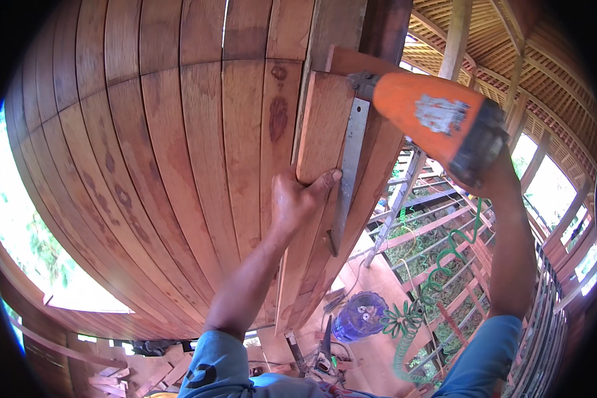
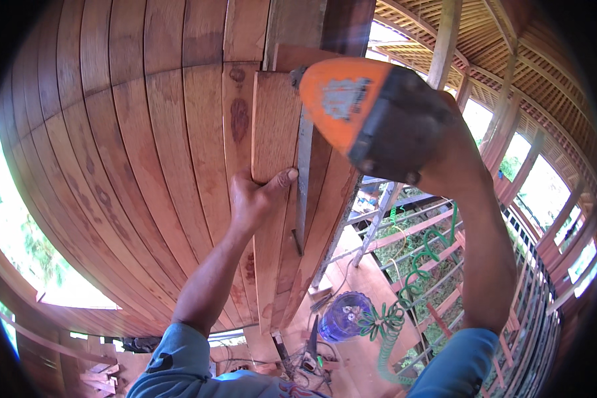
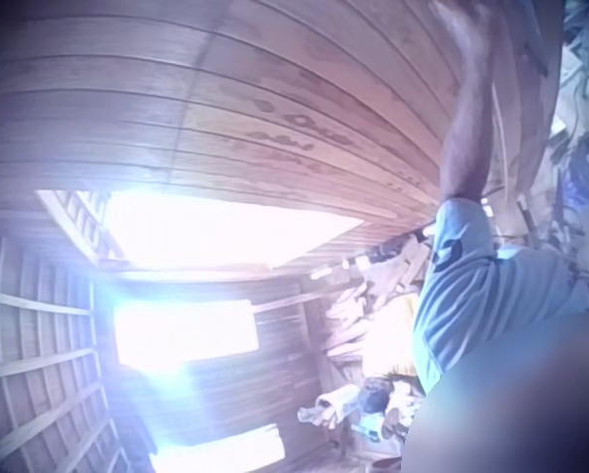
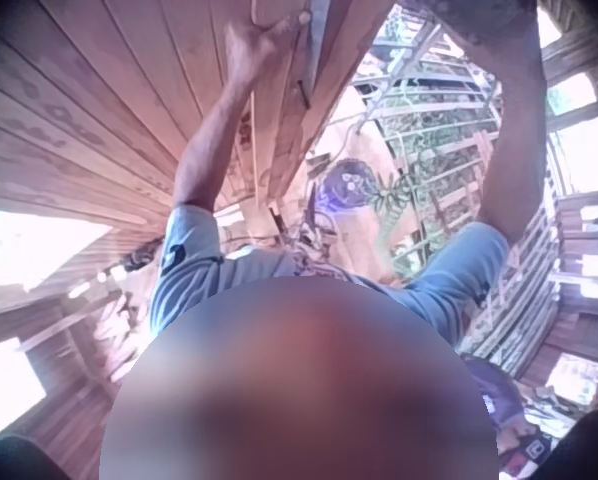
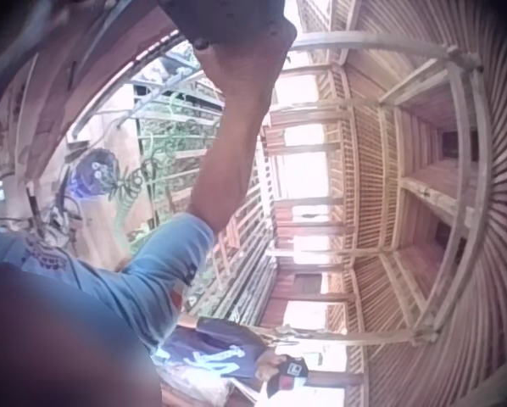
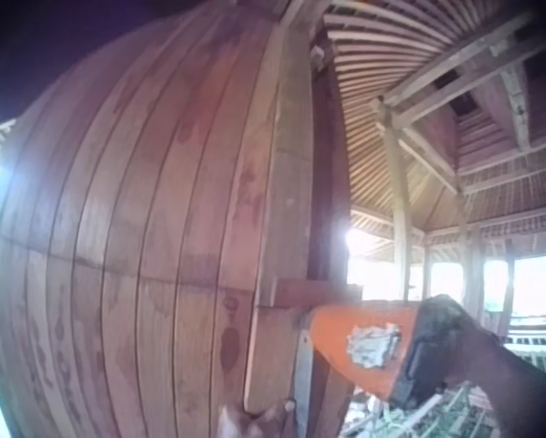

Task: The person installs wooden panels on a curved wall using a nail gun and a metal ruler. They position each panel, align it with the ruler, and secure it with nails. The person also moves a ladder and walks across the wooden floor to access different areas.

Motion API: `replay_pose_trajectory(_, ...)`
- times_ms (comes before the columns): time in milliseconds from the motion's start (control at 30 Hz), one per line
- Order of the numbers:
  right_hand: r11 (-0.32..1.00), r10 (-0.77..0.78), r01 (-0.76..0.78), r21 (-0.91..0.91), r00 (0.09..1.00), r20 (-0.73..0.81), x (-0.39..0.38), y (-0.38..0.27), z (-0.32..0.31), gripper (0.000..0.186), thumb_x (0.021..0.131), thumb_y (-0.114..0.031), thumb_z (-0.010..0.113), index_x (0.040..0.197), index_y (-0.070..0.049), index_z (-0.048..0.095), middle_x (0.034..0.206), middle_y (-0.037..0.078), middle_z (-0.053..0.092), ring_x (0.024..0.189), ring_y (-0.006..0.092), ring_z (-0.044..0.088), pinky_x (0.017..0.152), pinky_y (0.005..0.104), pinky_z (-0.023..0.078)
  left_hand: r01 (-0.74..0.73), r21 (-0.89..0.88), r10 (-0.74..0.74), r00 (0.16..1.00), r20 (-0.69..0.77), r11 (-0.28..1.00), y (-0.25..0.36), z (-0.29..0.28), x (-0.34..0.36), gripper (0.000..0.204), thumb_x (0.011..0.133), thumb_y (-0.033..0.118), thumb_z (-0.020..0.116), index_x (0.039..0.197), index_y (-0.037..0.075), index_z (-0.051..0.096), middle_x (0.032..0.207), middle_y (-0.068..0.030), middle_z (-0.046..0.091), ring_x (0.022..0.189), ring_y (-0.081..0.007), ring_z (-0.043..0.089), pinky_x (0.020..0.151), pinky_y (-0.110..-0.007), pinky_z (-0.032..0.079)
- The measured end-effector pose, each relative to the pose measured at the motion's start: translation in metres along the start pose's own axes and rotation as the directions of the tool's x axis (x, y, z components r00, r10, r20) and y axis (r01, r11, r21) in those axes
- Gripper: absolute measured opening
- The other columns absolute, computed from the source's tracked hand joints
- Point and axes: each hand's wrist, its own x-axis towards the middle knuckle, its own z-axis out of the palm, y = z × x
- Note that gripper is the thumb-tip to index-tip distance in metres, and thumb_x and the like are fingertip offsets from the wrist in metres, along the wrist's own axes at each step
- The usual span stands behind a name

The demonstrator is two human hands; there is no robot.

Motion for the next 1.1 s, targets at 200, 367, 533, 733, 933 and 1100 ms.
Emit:
replay_pose_trajectory(200, 0.917, 0.199, -0.165, 0.364, 0.978, -0.056, -0.096, 0.008, 0.030, 0.035, 0.085, -0.023, 0.069, 0.116, -0.009, 0.066, 0.115, 0.006, 0.069, 0.112, 0.0220, 0.060, 0.098, 0.0388, 0.045, 0.135, -0.020, -0.135, 0.990, 0.034, 0.991, 0.010, 0.000, -0.004, 0.051, 0.083, 0.024, 0.086, 0.117, -0.007, 0.064, 0.097, -0.0142, 0.073, 0.086, -0.0165, 0.068, 0.076, -0.031, 0.055)
replay_pose_trajectory(367, 0.747, 0.440, -0.318, 0.584, 0.895, -0.075, -0.213, -0.032, 0.101, 0.039, 0.090, -0.018, 0.066, 0.125, -0.002, 0.063, 0.118, 0.009, 0.068, 0.109, 0.0241, 0.064, 0.098, 0.0376, 0.048, -0.465, 0.243, 0.518, 0.815, -0.259, 0.852, -0.009, 0.018, -0.003, 0.076, 0.082, 0.016, 0.084, 0.142, 0.000, 0.039, 0.127, -0.0267, 0.059, 0.113, -0.0331, 0.064, 0.086, -0.039, 0.055)
replay_pose_trajectory(533, 0.046, 0.731, -0.452, 0.891, 0.623, 0.278, -0.301, -0.108, 0.170, 0.033, 0.087, -0.009, 0.066, 0.118, 0.002, 0.064, 0.096, 0.007, 0.067, 0.081, 0.0176, 0.065, 0.073, 0.0346, 0.052, -0.552, 0.576, 0.728, 0.677, -0.113, 0.603, -0.021, 0.015, -0.004, 0.078, 0.081, 0.010, 0.084, 0.142, 0.002, 0.038, 0.142, -0.0250, 0.045, 0.128, -0.0364, 0.053, 0.098, -0.043, 0.050)
replay_pose_trajectory(733, -0.099, 0.777, -0.600, 0.794, 0.451, 0.438, -0.365, -0.189, 0.240, 0.032, 0.074, 0.000, 0.059, 0.106, 0.004, 0.062, 0.073, 0.007, 0.063, 0.054, 0.0153, 0.062, 0.048, 0.0321, 0.048, -0.591, 0.247, 0.637, 0.744, -0.202, 0.768, -0.026, 0.026, -0.008, 0.076, 0.081, 0.005, 0.081, 0.146, 0.005, 0.041, 0.147, -0.0272, 0.039, 0.136, -0.0420, 0.043, 0.108, -0.047, 0.042)
replay_pose_trajectory(933, -0.522, 0.533, -0.725, 0.450, 0.135, 0.835, -0.443, -0.261, 0.258, 0.029, 0.077, -0.001, 0.055, 0.103, 0.003, 0.069, 0.071, 0.002, 0.064, 0.060, 0.0133, 0.062, 0.053, 0.0310, 0.045, -0.681, 0.710, 0.905, 0.397, 0.152, 0.180, -0.022, 0.019, 0.006, 0.065, 0.081, 0.008, 0.075, 0.142, 0.023, 0.057, 0.156, -0.0228, 0.027, 0.142, -0.0446, 0.031, 0.116, -0.059, 0.027)
replay_pose_trajectory(1100, -0.345, 0.635, -0.823, 0.450, 0.148, 0.758, -0.509, -0.309, 0.272, 0.025, 0.077, -0.011, 0.059, 0.096, 0.001, 0.068, 0.073, 0.017, 0.068, 0.068, 0.0309, 0.069, 0.062, 0.0437, 0.051, -0.668, 0.742, 0.752, 0.463, 0.469, -0.052, -0.006, 0.004, 0.014, 0.033, 0.080, 0.016, 0.075, 0.109, 0.033, 0.076, 0.157, -0.0126, 0.033, 0.149, -0.0408, 0.020, 0.115, -0.069, 0.016)
